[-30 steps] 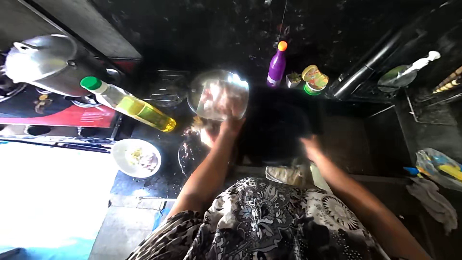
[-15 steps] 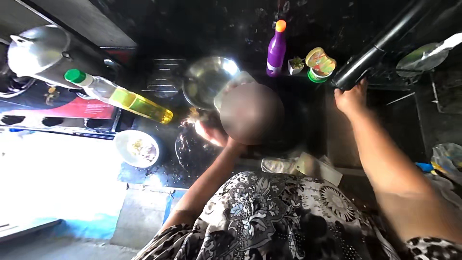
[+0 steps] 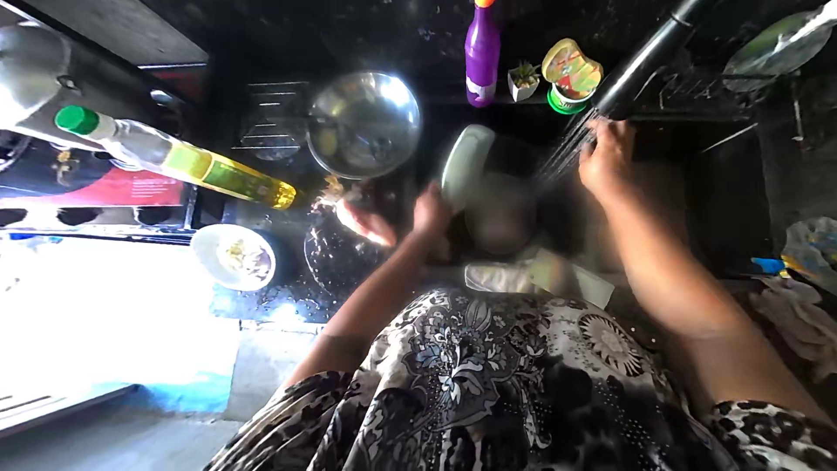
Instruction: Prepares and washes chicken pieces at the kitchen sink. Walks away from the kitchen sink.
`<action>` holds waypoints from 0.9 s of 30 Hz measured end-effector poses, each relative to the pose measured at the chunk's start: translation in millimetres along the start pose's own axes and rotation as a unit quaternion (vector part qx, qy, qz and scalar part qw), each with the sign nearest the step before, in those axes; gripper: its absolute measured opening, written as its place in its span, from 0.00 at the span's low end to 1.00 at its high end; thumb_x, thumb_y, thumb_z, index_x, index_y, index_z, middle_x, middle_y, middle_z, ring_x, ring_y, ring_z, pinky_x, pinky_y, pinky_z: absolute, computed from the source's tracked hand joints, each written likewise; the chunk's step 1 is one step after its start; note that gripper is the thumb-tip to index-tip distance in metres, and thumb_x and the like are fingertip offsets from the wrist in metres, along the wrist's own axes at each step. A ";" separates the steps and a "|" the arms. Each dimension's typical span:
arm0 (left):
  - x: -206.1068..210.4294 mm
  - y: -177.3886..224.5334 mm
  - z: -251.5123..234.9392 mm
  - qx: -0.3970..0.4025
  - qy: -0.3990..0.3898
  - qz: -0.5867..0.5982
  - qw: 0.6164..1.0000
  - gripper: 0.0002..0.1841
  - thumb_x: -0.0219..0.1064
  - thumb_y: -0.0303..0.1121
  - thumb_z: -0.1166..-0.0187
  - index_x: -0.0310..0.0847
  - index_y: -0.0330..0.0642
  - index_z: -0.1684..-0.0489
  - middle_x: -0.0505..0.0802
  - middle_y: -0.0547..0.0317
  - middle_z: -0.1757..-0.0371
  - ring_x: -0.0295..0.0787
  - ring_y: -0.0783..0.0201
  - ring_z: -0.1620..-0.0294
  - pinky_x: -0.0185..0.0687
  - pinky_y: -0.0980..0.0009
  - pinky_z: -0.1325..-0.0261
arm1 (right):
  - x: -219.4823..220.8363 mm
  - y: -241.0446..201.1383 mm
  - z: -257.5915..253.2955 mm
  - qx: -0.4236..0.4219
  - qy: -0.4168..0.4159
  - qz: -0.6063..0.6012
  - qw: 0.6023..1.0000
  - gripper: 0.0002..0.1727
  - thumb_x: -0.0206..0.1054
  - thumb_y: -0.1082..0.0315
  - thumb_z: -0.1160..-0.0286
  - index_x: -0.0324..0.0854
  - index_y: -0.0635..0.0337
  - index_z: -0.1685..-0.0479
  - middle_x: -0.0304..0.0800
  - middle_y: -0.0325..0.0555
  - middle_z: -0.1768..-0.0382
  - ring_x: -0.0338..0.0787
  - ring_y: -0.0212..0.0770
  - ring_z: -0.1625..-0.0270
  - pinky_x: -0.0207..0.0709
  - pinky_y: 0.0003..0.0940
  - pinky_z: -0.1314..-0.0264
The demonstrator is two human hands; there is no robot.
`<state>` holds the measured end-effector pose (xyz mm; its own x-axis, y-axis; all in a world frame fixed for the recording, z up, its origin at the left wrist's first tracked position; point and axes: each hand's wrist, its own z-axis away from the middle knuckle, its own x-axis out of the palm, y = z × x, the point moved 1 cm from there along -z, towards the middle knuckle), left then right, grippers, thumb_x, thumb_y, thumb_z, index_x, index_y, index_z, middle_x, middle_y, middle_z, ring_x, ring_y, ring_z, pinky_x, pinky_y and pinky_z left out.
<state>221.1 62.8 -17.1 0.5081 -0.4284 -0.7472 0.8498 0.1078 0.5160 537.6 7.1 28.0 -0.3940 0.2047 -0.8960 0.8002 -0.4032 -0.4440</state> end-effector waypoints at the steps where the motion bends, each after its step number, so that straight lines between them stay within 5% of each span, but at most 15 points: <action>1: -10.8 9.1 0.3 0.015 0.007 -0.023 1.000 0.25 0.63 0.29 0.20 0.71 0.42 0.22 0.87 0.28 0.38 0.86 0.29 0.36 0.79 0.29 0.38 | 8.8 -3.6 7.6 0.020 -0.034 -0.072 0.997 0.23 0.57 0.71 0.16 0.76 0.60 0.22 0.78 0.61 0.23 0.78 0.57 0.21 0.71 0.52 0.18; 4: -31.9 32.1 -0.7 0.065 0.009 -0.039 0.997 0.23 0.60 0.28 0.17 0.71 0.37 0.22 0.87 0.27 0.37 0.86 0.29 0.35 0.78 0.31 0.35 | 38.8 -5.5 16.8 0.114 -0.140 -0.372 0.911 0.20 0.55 0.72 0.12 0.72 0.67 0.25 0.84 0.58 0.36 0.90 0.43 0.44 0.86 0.39 0.39; 6: -27.1 40.9 -6.2 0.068 -0.009 0.016 0.997 0.23 0.58 0.29 0.15 0.69 0.37 0.20 0.88 0.29 0.37 0.89 0.33 0.39 0.83 0.34 0.38 | 39.5 -13.0 16.2 0.154 -0.170 -0.493 0.839 0.19 0.52 0.75 0.10 0.69 0.68 0.24 0.84 0.53 0.40 0.91 0.39 0.49 0.87 0.34 0.43; 8: -5.2 39.6 -17.0 0.031 -0.045 0.154 0.987 0.24 0.59 0.28 0.13 0.66 0.39 0.18 0.86 0.32 0.33 0.90 0.37 0.40 0.89 0.38 0.43 | 33.9 -21.2 10.5 0.149 -0.171 -0.529 0.817 0.19 0.49 0.75 0.10 0.69 0.68 0.25 0.87 0.49 0.45 0.92 0.36 0.52 0.87 0.33 0.44; 10: 16.4 37.9 -20.6 -0.030 -0.102 0.325 0.940 0.25 0.57 0.27 0.11 0.60 0.43 0.15 0.83 0.36 0.30 0.89 0.40 0.40 0.91 0.41 0.48 | 24.7 -24.1 4.3 0.097 -0.171 -0.467 0.862 0.19 0.52 0.74 0.11 0.71 0.66 0.25 0.87 0.49 0.42 0.91 0.36 0.47 0.86 0.34 0.41; 12: 30.8 33.6 -20.5 -0.070 -0.154 0.447 0.879 0.27 0.55 0.26 0.11 0.57 0.50 0.13 0.83 0.39 0.30 0.88 0.42 0.40 0.90 0.43 0.49 | 16.6 -19.0 -0.3 0.062 -0.145 -0.314 0.936 0.21 0.57 0.70 0.12 0.74 0.62 0.23 0.84 0.58 0.32 0.86 0.48 0.33 0.80 0.47 0.30; 15: 45.1 20.5 -27.5 -0.070 -0.226 0.493 0.837 0.27 0.56 0.25 0.13 0.58 0.50 0.15 0.85 0.41 0.34 0.89 0.46 0.44 0.90 0.46 0.49 | 19.0 2.3 2.8 0.119 -0.133 -0.188 0.966 0.36 0.64 0.57 0.14 0.59 0.59 0.09 0.73 0.68 0.20 0.76 0.64 0.20 0.68 0.65 0.20; 17: 47.8 20.1 -29.0 -0.062 -0.258 0.474 0.839 0.26 0.57 0.26 0.12 0.59 0.49 0.16 0.86 0.44 0.38 0.90 0.50 0.49 0.90 0.52 0.53 | 25.6 14.9 13.7 0.173 -0.151 -0.237 0.944 0.40 0.63 0.52 0.13 0.52 0.59 0.07 0.67 0.68 0.16 0.70 0.63 0.15 0.64 0.65 0.17; 20: 55.8 19.8 -34.2 -0.049 -0.281 0.420 0.862 0.26 0.58 0.27 0.12 0.60 0.47 0.15 0.86 0.44 0.37 0.90 0.52 0.48 0.90 0.53 0.50 | 35.3 16.9 26.8 0.184 -0.143 -0.330 0.915 0.28 0.58 0.59 0.09 0.63 0.62 0.15 0.75 0.63 0.24 0.79 0.54 0.25 0.74 0.56 0.25; 27: 91.4 29.8 -28.7 -0.042 -0.209 0.254 0.943 0.27 0.66 0.22 0.21 0.69 0.38 0.20 0.85 0.37 0.32 0.87 0.46 0.41 0.86 0.48 0.42 | 3.0 -10.1 40.6 0.166 -0.166 -0.227 0.945 0.23 0.54 0.65 0.08 0.66 0.67 0.19 0.79 0.70 0.30 0.82 0.61 0.30 0.74 0.61 0.29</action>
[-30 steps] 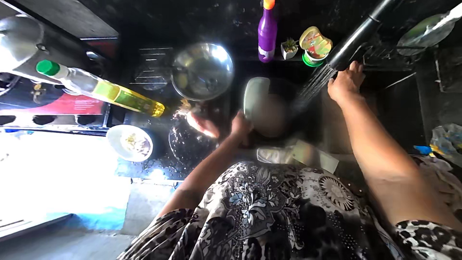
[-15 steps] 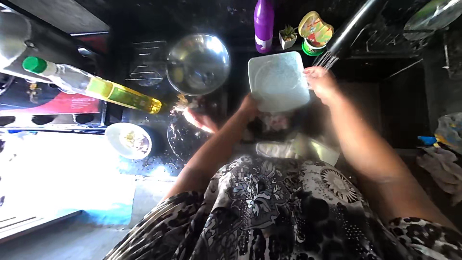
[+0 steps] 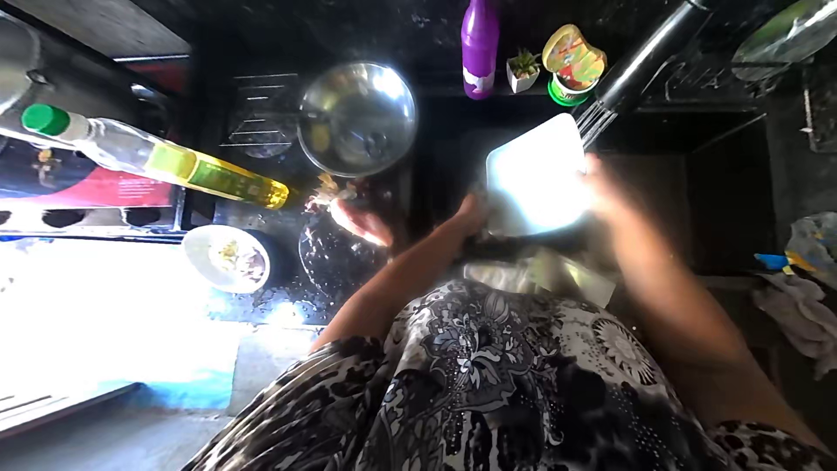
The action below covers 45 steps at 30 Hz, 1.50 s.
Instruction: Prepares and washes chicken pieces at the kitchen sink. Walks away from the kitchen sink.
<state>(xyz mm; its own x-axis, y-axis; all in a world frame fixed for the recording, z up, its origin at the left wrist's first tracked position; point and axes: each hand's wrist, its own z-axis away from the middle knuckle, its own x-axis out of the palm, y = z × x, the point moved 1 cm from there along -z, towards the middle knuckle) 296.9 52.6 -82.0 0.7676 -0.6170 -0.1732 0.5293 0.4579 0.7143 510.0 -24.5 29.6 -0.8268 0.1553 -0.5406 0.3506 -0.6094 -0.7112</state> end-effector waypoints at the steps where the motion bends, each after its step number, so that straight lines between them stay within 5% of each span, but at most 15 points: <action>1: 0.6 -0.2 0.5 -0.003 -0.009 0.000 1.000 0.26 0.66 0.23 0.20 0.70 0.38 0.20 0.85 0.37 0.32 0.86 0.47 0.42 0.85 0.49 0.43 | -3.5 5.5 -2.1 0.014 -0.006 -0.002 1.000 0.24 0.55 0.64 0.08 0.66 0.66 0.19 0.79 0.69 0.30 0.82 0.61 0.30 0.74 0.62 0.29; 5: -9.4 -1.4 6.8 -0.044 -0.068 0.092 0.992 0.23 0.62 0.33 0.13 0.68 0.43 0.20 0.88 0.43 0.42 0.89 0.52 0.53 0.89 0.54 0.54 | -12.9 30.1 -8.3 0.087 -0.039 -0.052 0.994 0.23 0.62 0.61 0.11 0.71 0.62 0.23 0.82 0.62 0.35 0.83 0.53 0.35 0.77 0.56 0.33; 8: -16.3 7.8 22.9 -0.035 -0.055 0.227 0.972 0.18 0.57 0.31 0.11 0.69 0.40 0.25 0.89 0.47 0.49 0.90 0.56 0.56 0.89 0.56 0.54 | -2.3 46.3 -10.6 0.105 -0.079 -0.118 0.984 0.22 0.63 0.65 0.14 0.71 0.61 0.24 0.84 0.55 0.41 0.86 0.44 0.44 0.82 0.45 0.41; 12: -29.3 21.7 31.9 0.023 -0.029 0.227 0.973 0.22 0.55 0.25 0.11 0.64 0.41 0.19 0.88 0.45 0.41 0.90 0.54 0.48 0.89 0.54 0.46 | 19.3 62.1 -26.3 0.069 -0.057 -0.170 0.981 0.26 0.61 0.65 0.12 0.66 0.59 0.18 0.82 0.58 0.32 0.86 0.46 0.36 0.82 0.47 0.34; 18: -36.1 4.2 15.9 0.039 -0.090 0.203 0.974 0.23 0.55 0.24 0.13 0.62 0.43 0.19 0.85 0.43 0.44 0.88 0.51 0.53 0.89 0.51 0.53 | 11.1 -5.1 -22.1 -0.082 0.058 -0.049 0.994 0.28 0.52 0.65 0.07 0.59 0.66 0.12 0.72 0.67 0.20 0.74 0.55 0.18 0.66 0.52 0.16; 20: -28.3 29.1 62.9 0.051 -0.109 0.180 0.976 0.22 0.51 0.24 0.12 0.58 0.37 0.20 0.83 0.39 0.42 0.88 0.50 0.50 0.90 0.52 0.51 | 5.6 -21.5 -19.5 -0.132 0.070 0.028 0.988 0.27 0.53 0.65 0.08 0.65 0.67 0.14 0.77 0.70 0.24 0.78 0.60 0.21 0.67 0.56 0.17; 23: -8.8 104.4 157.7 -0.078 -0.027 0.114 0.990 0.18 0.45 0.31 0.05 0.66 0.42 0.21 0.84 0.45 0.35 0.85 0.54 0.45 0.83 0.56 0.42 | -5.0 -31.1 -18.9 -0.185 0.082 0.079 0.976 0.24 0.56 0.64 0.10 0.73 0.67 0.21 0.84 0.70 0.31 0.84 0.63 0.27 0.71 0.60 0.22; 25: -8.6 95.9 143.5 -0.065 -0.033 0.142 0.987 0.18 0.45 0.33 0.05 0.69 0.42 0.23 0.86 0.45 0.40 0.86 0.54 0.50 0.84 0.56 0.46 | -13.4 -29.2 -22.4 -0.174 0.100 0.083 0.976 0.24 0.58 0.65 0.11 0.74 0.65 0.20 0.83 0.67 0.29 0.83 0.59 0.25 0.70 0.55 0.19; 27: -25.1 30.1 58.2 0.108 -0.155 0.237 0.953 0.21 0.50 0.33 0.07 0.61 0.36 0.19 0.86 0.38 0.41 0.89 0.50 0.50 0.89 0.53 0.53 | -17.2 -16.1 -38.1 -0.152 0.116 0.052 0.980 0.25 0.59 0.64 0.11 0.74 0.64 0.19 0.83 0.63 0.27 0.82 0.54 0.23 0.69 0.50 0.18; 31: -39.4 35.0 21.6 0.102 -0.026 0.279 0.955 0.28 0.56 0.25 0.14 0.57 0.52 0.15 0.88 0.47 0.37 0.90 0.51 0.44 0.90 0.49 0.45 | 2.8 11.0 -69.7 -0.096 0.079 -0.059 0.991 0.28 0.65 0.65 0.16 0.69 0.65 0.19 0.83 0.63 0.30 0.84 0.52 0.28 0.75 0.50 0.23; 35: -79.1 53.2 50.1 0.191 0.169 0.052 0.965 0.25 0.59 0.24 0.15 0.62 0.37 0.19 0.86 0.41 0.34 0.90 0.53 0.40 0.90 0.52 0.39 | 51.2 42.4 -96.7 -0.106 -0.065 0.003 0.992 0.24 0.60 0.64 0.10 0.70 0.66 0.21 0.86 0.63 0.35 0.90 0.51 0.40 0.84 0.49 0.35; 39: -110.9 50.1 89.0 0.149 0.299 -0.149 0.931 0.20 0.56 0.30 0.12 0.75 0.36 0.24 0.90 0.37 0.38 0.90 0.45 0.38 0.81 0.42 0.32 | 85.5 57.7 -97.2 -0.107 -0.199 0.253 0.941 0.25 0.62 0.66 0.15 0.74 0.73 0.23 0.77 0.75 0.26 0.75 0.71 0.21 0.62 0.71 0.18; 42: -120.9 30.8 111.5 0.123 0.359 -0.134 0.916 0.18 0.57 0.31 0.12 0.78 0.34 0.29 0.91 0.38 0.41 0.91 0.49 0.40 0.82 0.45 0.33 | 109.8 77.5 -102.0 -0.023 -0.231 0.275 0.933 0.27 0.64 0.60 0.14 0.75 0.71 0.23 0.76 0.72 0.24 0.74 0.69 0.19 0.63 0.70 0.18; 45: -129.6 2.7 121.9 0.123 0.407 -0.069 0.902 0.19 0.59 0.30 0.15 0.77 0.36 0.28 0.89 0.42 0.37 0.88 0.55 0.37 0.84 0.51 0.33 | 142.4 110.2 -126.9 -0.049 -0.163 0.289 0.942 0.33 0.75 0.56 0.26 0.78 0.63 0.24 0.79 0.65 0.24 0.76 0.66 0.20 0.67 0.72 0.20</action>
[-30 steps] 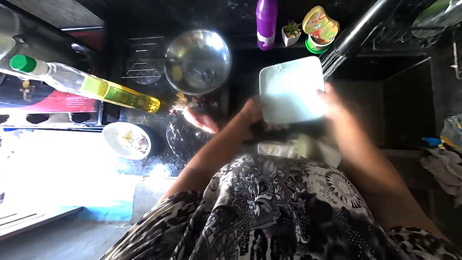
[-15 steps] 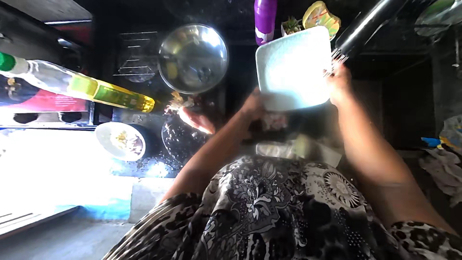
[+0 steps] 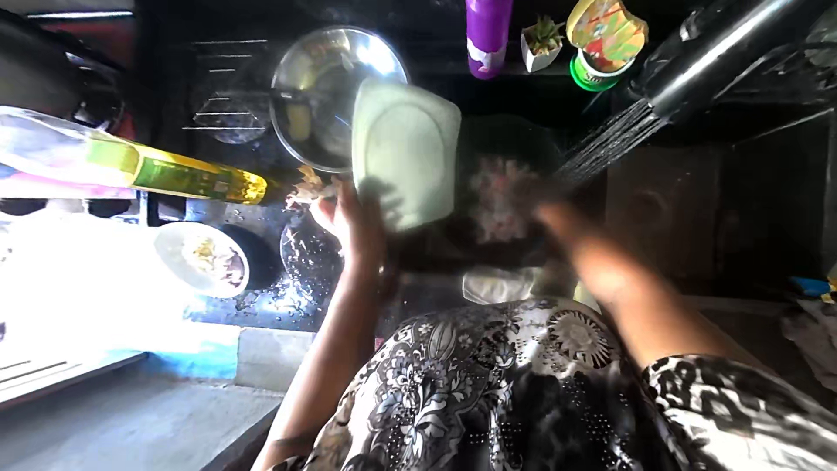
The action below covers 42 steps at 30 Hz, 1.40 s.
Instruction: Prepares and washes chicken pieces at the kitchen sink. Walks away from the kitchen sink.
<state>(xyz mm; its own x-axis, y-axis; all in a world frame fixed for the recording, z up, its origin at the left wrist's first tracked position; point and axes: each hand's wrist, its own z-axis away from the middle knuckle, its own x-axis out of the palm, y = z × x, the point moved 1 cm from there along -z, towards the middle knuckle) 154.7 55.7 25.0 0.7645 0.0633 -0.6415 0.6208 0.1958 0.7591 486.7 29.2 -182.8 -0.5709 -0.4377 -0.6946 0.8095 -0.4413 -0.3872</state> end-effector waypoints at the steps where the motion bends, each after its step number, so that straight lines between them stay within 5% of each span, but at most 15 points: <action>1: -4.6 -7.2 3.8 -0.009 0.005 0.023 1.000 0.21 0.60 0.30 0.15 0.74 0.37 0.24 0.86 0.43 0.31 0.85 0.55 0.32 0.83 0.51 0.30 | -2.6 -6.8 4.8 0.002 0.006 0.019 1.000 0.34 0.77 0.54 0.29 0.79 0.63 0.25 0.79 0.66 0.24 0.76 0.67 0.20 0.67 0.72 0.20; 6: -16.4 -23.5 13.4 -0.004 0.034 0.102 0.994 0.19 0.56 0.28 0.15 0.70 0.37 0.26 0.88 0.52 0.41 0.90 0.67 0.47 0.90 0.61 0.43 | -26.3 -53.8 25.0 0.003 -0.005 0.053 0.999 0.38 0.77 0.53 0.30 0.74 0.63 0.20 0.77 0.71 0.24 0.75 0.72 0.21 0.66 0.75 0.22; 9: -18.9 -25.7 16.2 -0.010 0.047 0.111 0.993 0.20 0.56 0.29 0.14 0.69 0.38 0.24 0.88 0.54 0.40 0.90 0.69 0.47 0.89 0.62 0.42 | -37.6 -86.1 22.7 -0.078 -0.007 0.097 0.992 0.45 0.69 0.51 0.21 0.50 0.39 0.03 0.62 0.64 0.11 0.66 0.74 0.14 0.62 0.81 0.23; 12: -20.1 -26.1 18.1 -0.012 0.052 0.098 0.994 0.23 0.55 0.32 0.13 0.66 0.39 0.20 0.88 0.52 0.37 0.91 0.68 0.45 0.89 0.61 0.40 | -14.0 -108.9 31.7 -0.142 0.020 0.103 0.984 0.36 0.62 0.49 0.15 0.65 0.53 0.10 0.57 0.60 0.08 0.56 0.67 0.08 0.56 0.71 0.13; 14: -20.2 -25.5 17.6 -0.006 0.056 0.090 0.994 0.22 0.55 0.32 0.12 0.67 0.37 0.21 0.89 0.52 0.38 0.91 0.68 0.46 0.90 0.62 0.41 | 2.1 -124.8 44.5 -0.127 0.023 0.047 0.991 0.33 0.70 0.52 0.21 0.73 0.60 0.19 0.76 0.62 0.21 0.75 0.62 0.19 0.71 0.63 0.22; 16: -21.6 -24.2 15.9 -0.002 0.056 0.085 0.995 0.21 0.55 0.31 0.13 0.68 0.37 0.23 0.89 0.52 0.39 0.90 0.68 0.45 0.89 0.62 0.39 | 11.0 -131.5 49.6 -0.083 -0.037 0.071 0.993 0.38 0.74 0.53 0.26 0.71 0.65 0.19 0.77 0.64 0.22 0.76 0.62 0.19 0.70 0.63 0.20; 18: -22.4 -22.2 16.9 -0.005 0.054 0.082 0.995 0.21 0.56 0.31 0.13 0.69 0.37 0.23 0.88 0.52 0.38 0.89 0.68 0.43 0.87 0.62 0.37 | 27.2 -124.4 41.1 -0.116 -0.115 0.138 0.977 0.32 0.70 0.55 0.19 0.76 0.71 0.24 0.76 0.69 0.23 0.74 0.67 0.19 0.66 0.65 0.18; 21: -22.4 -16.4 21.5 -0.008 0.051 0.087 0.995 0.21 0.55 0.31 0.11 0.66 0.37 0.22 0.89 0.54 0.39 0.91 0.69 0.46 0.89 0.63 0.40 | 39.8 -113.9 28.1 -0.131 -0.121 0.187 0.966 0.32 0.73 0.55 0.23 0.78 0.71 0.27 0.75 0.71 0.22 0.72 0.71 0.18 0.63 0.71 0.17; 25: -21.6 -6.2 26.6 -0.017 0.034 0.027 0.999 0.18 0.53 0.31 0.10 0.69 0.37 0.26 0.89 0.46 0.41 0.91 0.61 0.46 0.88 0.55 0.42 | 1.0 -99.3 31.0 -0.078 -0.059 0.013 0.995 0.31 0.68 0.54 0.19 0.74 0.58 0.19 0.78 0.61 0.22 0.77 0.62 0.20 0.70 0.64 0.19; 28: -10.9 -5.9 22.7 -0.027 0.005 0.024 0.999 0.19 0.54 0.28 0.11 0.70 0.34 0.24 0.86 0.40 0.34 0.90 0.57 0.40 0.87 0.54 0.37 | -45.5 -92.1 19.9 -0.114 -0.037 -0.004 0.993 0.39 0.70 0.59 0.19 0.60 0.50 0.07 0.65 0.65 0.13 0.66 0.71 0.14 0.60 0.76 0.18; 29: -5.0 -6.6 21.6 -0.031 -0.004 0.022 0.999 0.19 0.54 0.28 0.12 0.71 0.33 0.24 0.88 0.41 0.36 0.91 0.57 0.41 0.89 0.54 0.38 | -58.0 -96.1 15.7 -0.122 -0.024 -0.014 0.992 0.37 0.72 0.62 0.23 0.67 0.51 0.12 0.73 0.66 0.19 0.72 0.70 0.18 0.64 0.75 0.20; 31: 10.0 -13.5 18.5 -0.036 -0.035 0.030 0.998 0.19 0.54 0.28 0.12 0.71 0.31 0.25 0.89 0.38 0.38 0.90 0.54 0.40 0.84 0.50 0.34 | -87.2 -121.1 25.8 -0.126 -0.018 -0.083 0.988 0.26 0.73 0.66 0.24 0.77 0.65 0.27 0.85 0.69 0.35 0.85 0.66 0.33 0.76 0.69 0.30; 36: 45.5 -39.4 18.6 -0.161 -0.082 0.261 0.948 0.18 0.55 0.28 0.10 0.69 0.38 0.23 0.89 0.47 0.42 0.91 0.59 0.47 0.91 0.56 0.45 | -133.7 -166.8 52.2 -0.259 -0.031 -0.268 0.928 0.25 0.64 0.59 0.13 0.69 0.63 0.24 0.87 0.55 0.42 0.91 0.43 0.45 0.86 0.43 0.40; 39: 49.1 -46.2 20.4 -0.252 -0.069 0.360 0.896 0.19 0.55 0.29 0.10 0.67 0.44 0.22 0.88 0.49 0.41 0.91 0.57 0.47 0.90 0.53 0.46 | -143.6 -137.1 10.4 -0.170 0.086 -0.204 0.960 0.20 0.53 0.61 0.08 0.78 0.67 0.32 0.89 0.59 0.41 0.92 0.50 0.42 0.85 0.49 0.36; 42: 40.8 -47.7 24.5 -0.273 -0.055 0.385 0.880 0.19 0.58 0.29 0.11 0.68 0.46 0.22 0.89 0.50 0.42 0.91 0.56 0.47 0.91 0.53 0.48 | -106.4 -79.8 -14.6 -0.170 0.087 -0.097 0.977 0.19 0.59 0.67 0.14 0.80 0.71 0.33 0.86 0.71 0.38 0.88 0.66 0.35 0.78 0.66 0.30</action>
<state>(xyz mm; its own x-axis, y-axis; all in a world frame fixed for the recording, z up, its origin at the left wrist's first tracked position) 160.6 25.0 -34.7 0.9527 0.2938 0.0778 -0.2423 0.5797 0.7780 484.8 122.4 -86.9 -0.7107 -0.2184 -0.6687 0.7034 -0.2049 -0.6806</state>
